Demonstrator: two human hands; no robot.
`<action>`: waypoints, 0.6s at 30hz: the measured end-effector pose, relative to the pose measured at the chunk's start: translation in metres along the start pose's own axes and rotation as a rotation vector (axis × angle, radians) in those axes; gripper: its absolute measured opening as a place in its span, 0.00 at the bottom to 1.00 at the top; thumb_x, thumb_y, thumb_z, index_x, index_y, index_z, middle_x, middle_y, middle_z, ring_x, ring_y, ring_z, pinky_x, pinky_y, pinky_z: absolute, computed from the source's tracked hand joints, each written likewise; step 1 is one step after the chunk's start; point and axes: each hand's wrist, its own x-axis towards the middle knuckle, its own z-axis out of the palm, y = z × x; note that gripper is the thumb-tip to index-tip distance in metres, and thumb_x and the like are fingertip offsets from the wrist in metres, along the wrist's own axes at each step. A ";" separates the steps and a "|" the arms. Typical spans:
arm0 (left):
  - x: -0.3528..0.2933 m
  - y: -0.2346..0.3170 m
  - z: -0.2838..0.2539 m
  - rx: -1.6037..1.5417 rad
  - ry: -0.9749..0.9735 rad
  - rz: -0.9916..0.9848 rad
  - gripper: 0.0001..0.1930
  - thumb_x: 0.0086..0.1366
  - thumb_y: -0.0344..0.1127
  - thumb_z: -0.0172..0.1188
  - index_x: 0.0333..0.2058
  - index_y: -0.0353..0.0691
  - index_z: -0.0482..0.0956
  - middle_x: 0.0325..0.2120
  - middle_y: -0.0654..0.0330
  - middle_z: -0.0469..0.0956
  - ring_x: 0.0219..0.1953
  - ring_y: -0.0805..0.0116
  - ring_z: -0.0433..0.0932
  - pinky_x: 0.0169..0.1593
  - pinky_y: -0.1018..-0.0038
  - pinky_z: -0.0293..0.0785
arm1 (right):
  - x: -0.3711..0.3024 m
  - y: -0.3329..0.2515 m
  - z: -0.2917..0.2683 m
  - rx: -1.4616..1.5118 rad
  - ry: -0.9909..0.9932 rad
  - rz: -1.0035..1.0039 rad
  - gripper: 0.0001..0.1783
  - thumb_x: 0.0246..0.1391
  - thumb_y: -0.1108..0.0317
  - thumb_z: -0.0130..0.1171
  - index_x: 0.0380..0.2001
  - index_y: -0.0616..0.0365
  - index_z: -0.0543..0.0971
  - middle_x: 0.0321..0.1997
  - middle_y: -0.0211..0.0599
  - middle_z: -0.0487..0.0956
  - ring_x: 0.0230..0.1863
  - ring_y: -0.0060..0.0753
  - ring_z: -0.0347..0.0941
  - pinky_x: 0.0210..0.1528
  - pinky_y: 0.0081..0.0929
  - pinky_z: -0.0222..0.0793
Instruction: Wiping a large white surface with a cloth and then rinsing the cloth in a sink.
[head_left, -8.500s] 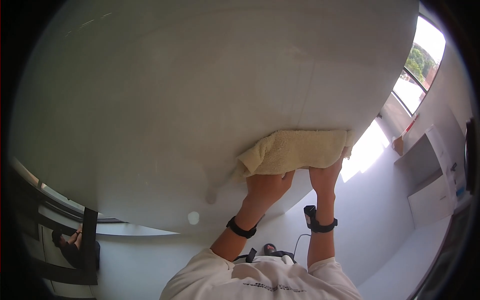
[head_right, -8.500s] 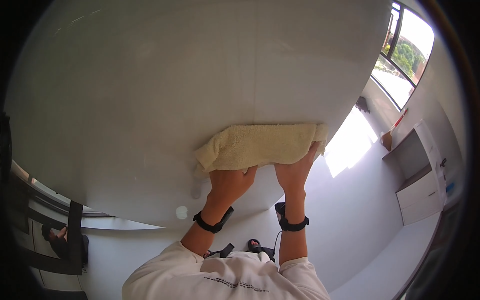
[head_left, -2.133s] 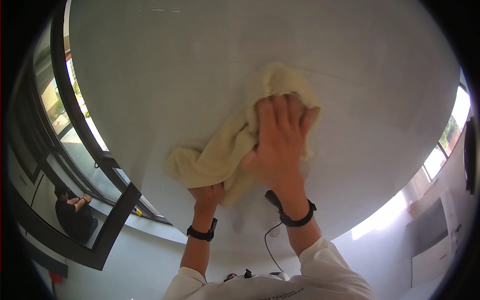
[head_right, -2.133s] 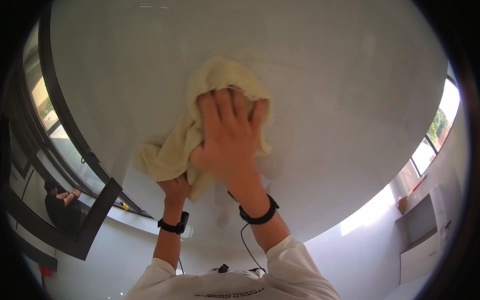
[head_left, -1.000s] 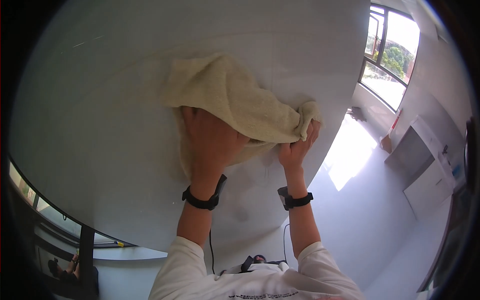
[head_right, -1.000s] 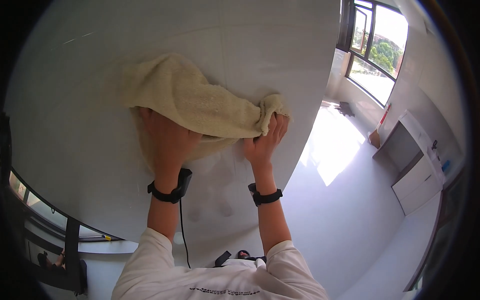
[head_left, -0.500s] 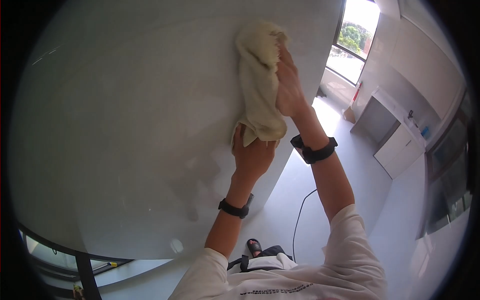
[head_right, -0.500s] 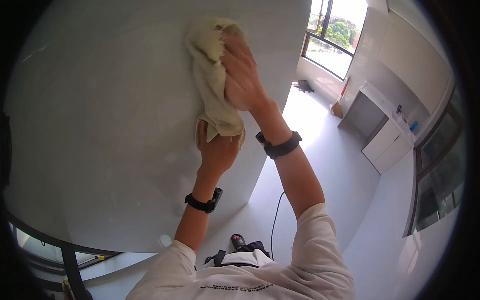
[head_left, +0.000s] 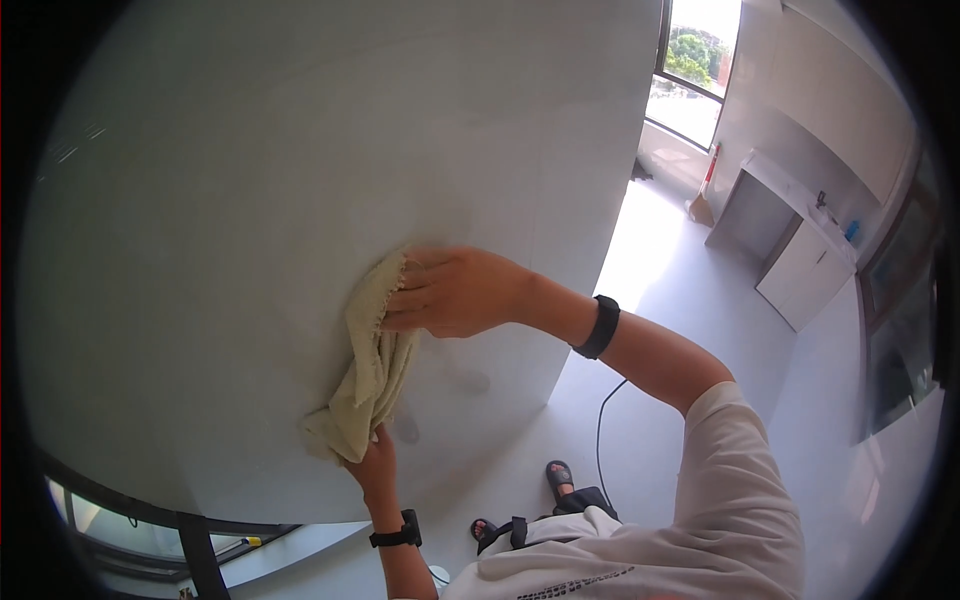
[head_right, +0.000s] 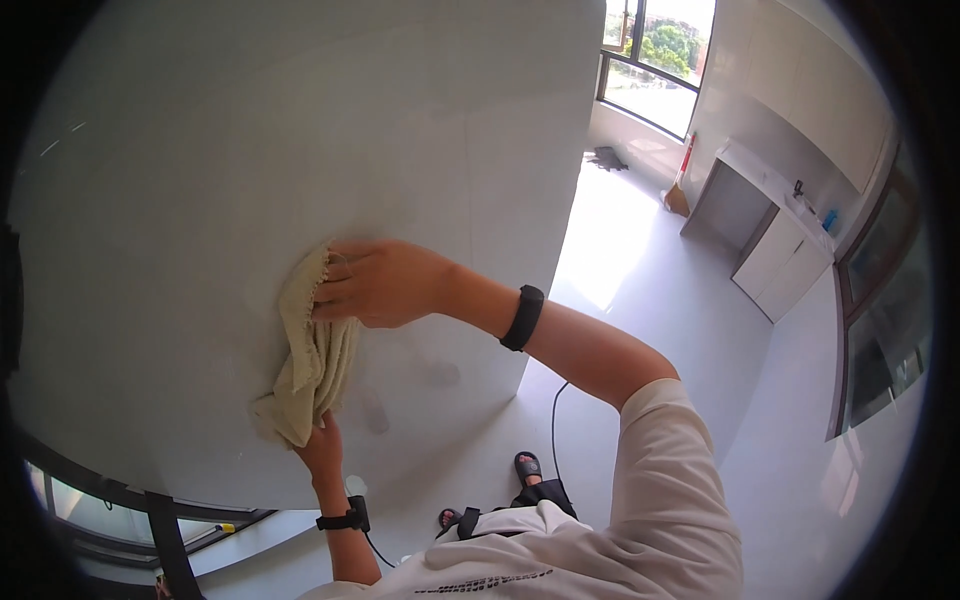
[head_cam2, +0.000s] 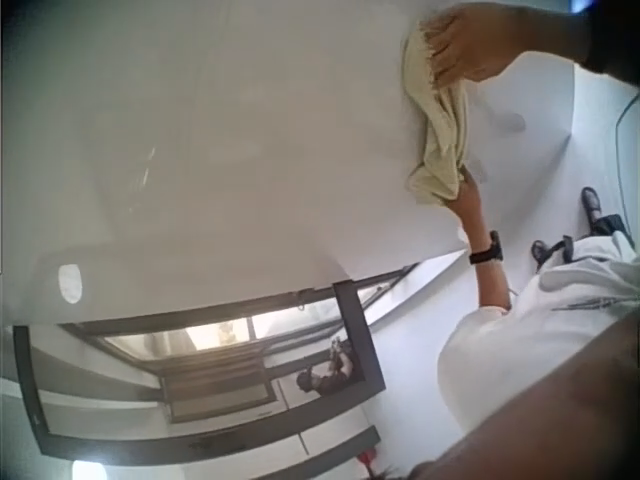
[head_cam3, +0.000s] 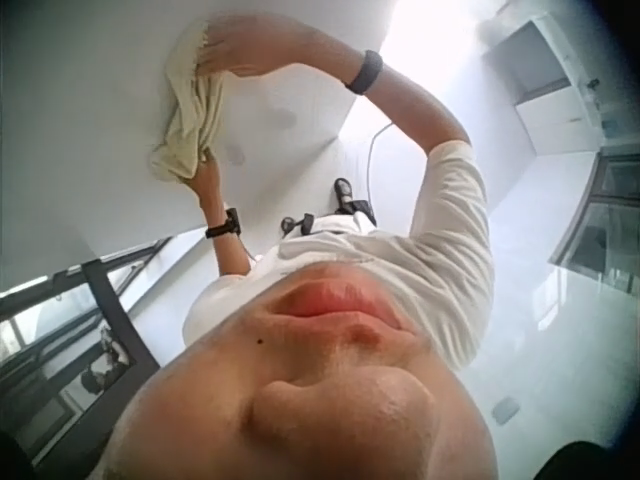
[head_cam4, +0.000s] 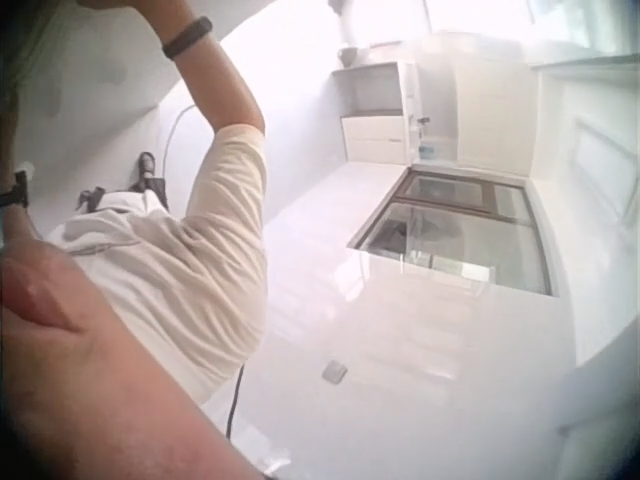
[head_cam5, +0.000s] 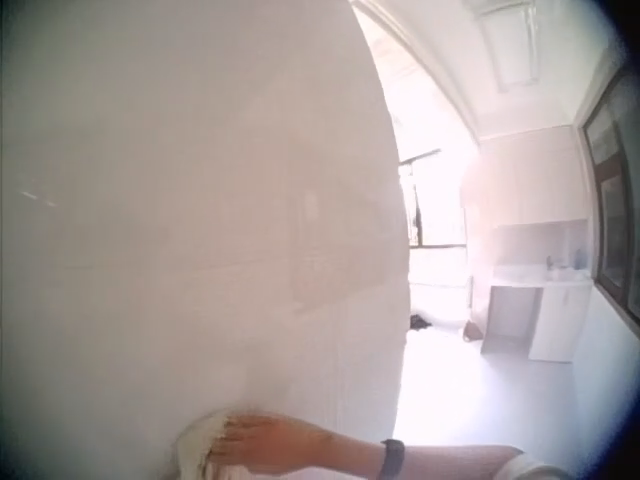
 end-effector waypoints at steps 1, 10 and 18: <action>0.011 -0.006 -0.014 -0.063 0.055 -0.130 0.27 0.61 0.36 0.57 0.56 0.30 0.63 0.54 0.39 0.66 0.57 0.43 0.63 0.60 0.53 0.56 | 0.001 0.006 -0.005 0.014 0.013 -0.012 0.23 0.48 0.60 0.61 0.50 0.33 0.75 0.42 0.12 0.75 0.44 0.20 0.71 0.62 0.30 0.60; 0.151 0.092 -0.069 -0.165 0.461 0.008 0.21 0.61 0.27 0.51 0.53 0.26 0.65 0.53 0.41 0.67 0.56 0.48 0.65 0.62 0.58 0.54 | -0.035 0.058 -0.061 -0.158 0.252 0.367 0.27 0.41 0.60 0.61 0.50 0.38 0.72 0.48 0.18 0.73 0.54 0.24 0.67 0.64 0.33 0.58; 0.193 0.250 0.025 0.105 0.347 0.403 0.22 0.58 0.33 0.55 0.50 0.29 0.69 0.52 0.45 0.70 0.56 0.49 0.66 0.61 0.57 0.53 | -0.162 0.142 -0.092 -0.145 0.367 0.820 0.39 0.41 0.51 0.66 0.56 0.53 0.66 0.60 0.35 0.64 0.63 0.40 0.59 0.64 0.37 0.59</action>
